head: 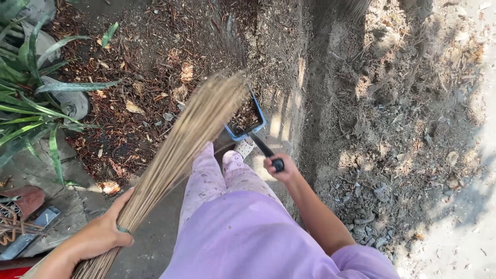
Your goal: Sweeping dry leaves and debris from the ground into a dustpan and emptying it into a plastic bag.
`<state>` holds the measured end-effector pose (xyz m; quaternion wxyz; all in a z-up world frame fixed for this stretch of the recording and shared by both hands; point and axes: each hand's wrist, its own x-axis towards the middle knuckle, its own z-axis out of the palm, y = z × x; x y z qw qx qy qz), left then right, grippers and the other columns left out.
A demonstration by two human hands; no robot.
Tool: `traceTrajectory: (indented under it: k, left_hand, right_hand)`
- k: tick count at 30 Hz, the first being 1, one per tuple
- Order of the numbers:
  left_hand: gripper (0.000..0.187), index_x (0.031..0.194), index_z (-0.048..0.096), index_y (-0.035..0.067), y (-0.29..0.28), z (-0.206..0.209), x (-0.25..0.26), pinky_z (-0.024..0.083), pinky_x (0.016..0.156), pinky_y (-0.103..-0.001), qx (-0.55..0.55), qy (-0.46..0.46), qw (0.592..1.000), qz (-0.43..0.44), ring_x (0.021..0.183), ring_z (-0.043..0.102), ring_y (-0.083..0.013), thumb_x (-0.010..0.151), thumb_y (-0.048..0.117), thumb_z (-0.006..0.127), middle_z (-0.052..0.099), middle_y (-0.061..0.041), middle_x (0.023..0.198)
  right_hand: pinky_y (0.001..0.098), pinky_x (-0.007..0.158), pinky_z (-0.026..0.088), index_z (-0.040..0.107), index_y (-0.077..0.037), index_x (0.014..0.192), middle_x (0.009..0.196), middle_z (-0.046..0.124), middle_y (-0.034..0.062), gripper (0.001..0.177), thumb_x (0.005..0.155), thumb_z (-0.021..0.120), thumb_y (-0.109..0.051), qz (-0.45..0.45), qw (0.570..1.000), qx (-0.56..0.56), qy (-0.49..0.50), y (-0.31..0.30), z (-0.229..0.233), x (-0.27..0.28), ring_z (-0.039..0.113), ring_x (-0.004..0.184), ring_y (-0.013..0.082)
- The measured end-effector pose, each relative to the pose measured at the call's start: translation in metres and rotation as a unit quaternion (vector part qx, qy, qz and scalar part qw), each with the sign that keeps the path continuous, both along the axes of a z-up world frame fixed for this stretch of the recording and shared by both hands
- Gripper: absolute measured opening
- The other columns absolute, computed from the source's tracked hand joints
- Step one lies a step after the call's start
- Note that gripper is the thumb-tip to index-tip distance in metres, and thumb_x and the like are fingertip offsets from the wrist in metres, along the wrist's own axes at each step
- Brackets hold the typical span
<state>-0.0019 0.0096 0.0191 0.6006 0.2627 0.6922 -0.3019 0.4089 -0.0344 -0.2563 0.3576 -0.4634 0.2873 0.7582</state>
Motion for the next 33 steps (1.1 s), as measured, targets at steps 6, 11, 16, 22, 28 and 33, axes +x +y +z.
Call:
traceTrajectory:
  k: [6, 11, 16, 22, 28, 33]
  left_hand:
    - [0.104, 0.152, 0.014, 0.040, -0.005, -0.008, -0.008, 0.041, 0.073, -0.037, 0.086, 0.038, 0.985, 0.142, 0.077, 0.060, -0.0367, 0.075, -0.008, 0.066, 0.054, -0.005, 0.133]
    - [0.099, 0.152, 0.017, 0.041, -0.008, -0.002, -0.025, 0.038, 0.085, -0.041, 0.102, 0.081, 0.943, 0.306, 0.084, 0.060, -0.0466, 0.084, -0.014, 0.062, 0.047, -0.006, 0.141]
    - [0.101, 0.153, 0.012, 0.026, 0.013, 0.005, -0.017, 0.033, 0.105, -0.041, 0.181, 0.092, 0.943, 0.264, 0.088, 0.061, -0.0401, 0.074, -0.013, 0.062, 0.044, -0.016, 0.141]
    - [0.099, 0.154, 0.009, 0.024, -0.004, -0.049, -0.040, 0.025, 0.110, -0.051, 0.183, 0.088, 0.947, 0.250, 0.109, 0.063, -0.0377, 0.077, 0.009, 0.070, 0.075, -0.031, 0.091]
    - [0.067, 0.136, 0.030, 0.009, -0.053, -0.155, -0.069, 0.049, 0.052, -0.052, 0.282, -0.183, 0.802, 0.494, 0.067, 0.058, -0.0429, 0.075, 0.000, 0.057, 0.056, -0.031, 0.093]
    - [0.065, 0.143, 0.027, 0.011, -0.029, -0.146, -0.001, 0.048, 0.084, -0.050, 0.168, -0.200, 0.787, 0.559, 0.100, 0.054, -0.0358, 0.080, 0.005, 0.044, 0.052, -0.024, 0.114]
  right_hand:
    - [0.0193, 0.037, 0.044, 0.012, -0.009, 0.141, 0.081, 0.052, 0.0095, 0.077, 0.077, 0.051, 0.009, 0.003, 0.978, 0.153, 0.145, -0.072, 0.004, 0.030, 0.052, 0.058, 0.0142]
    - [0.0214, 0.032, 0.040, 0.021, -0.013, 0.145, 0.085, 0.044, 0.0088, 0.077, 0.077, 0.052, 0.007, -0.017, 0.961, 0.214, 0.177, -0.124, 0.010, 0.063, 0.047, 0.056, 0.0126]
    - [0.0232, 0.034, 0.039, 0.031, -0.012, 0.132, 0.090, 0.045, 0.0122, 0.059, 0.079, 0.048, 0.008, 0.012, 0.961, 0.206, 0.182, -0.053, -0.090, 0.038, 0.045, 0.059, 0.0142]
    - [0.0201, 0.034, 0.043, 0.018, -0.012, 0.139, 0.083, 0.046, 0.0090, 0.074, 0.077, 0.053, 0.007, 0.062, 0.959, 0.221, 0.164, -0.019, -0.040, 0.023, 0.049, 0.059, 0.0135]
    - [0.0171, 0.033, 0.033, 0.026, -0.009, 0.131, 0.079, 0.043, 0.0082, 0.061, 0.077, 0.049, 0.005, 0.071, 0.980, 0.154, 0.106, -0.006, 0.000, 0.031, 0.046, 0.059, 0.0128]
    - [0.0177, 0.036, 0.034, 0.024, -0.003, 0.121, 0.079, 0.044, 0.0099, 0.052, 0.075, 0.050, 0.004, 0.042, 0.992, 0.072, 0.093, 0.019, -0.025, 0.025, 0.048, 0.061, 0.0138]
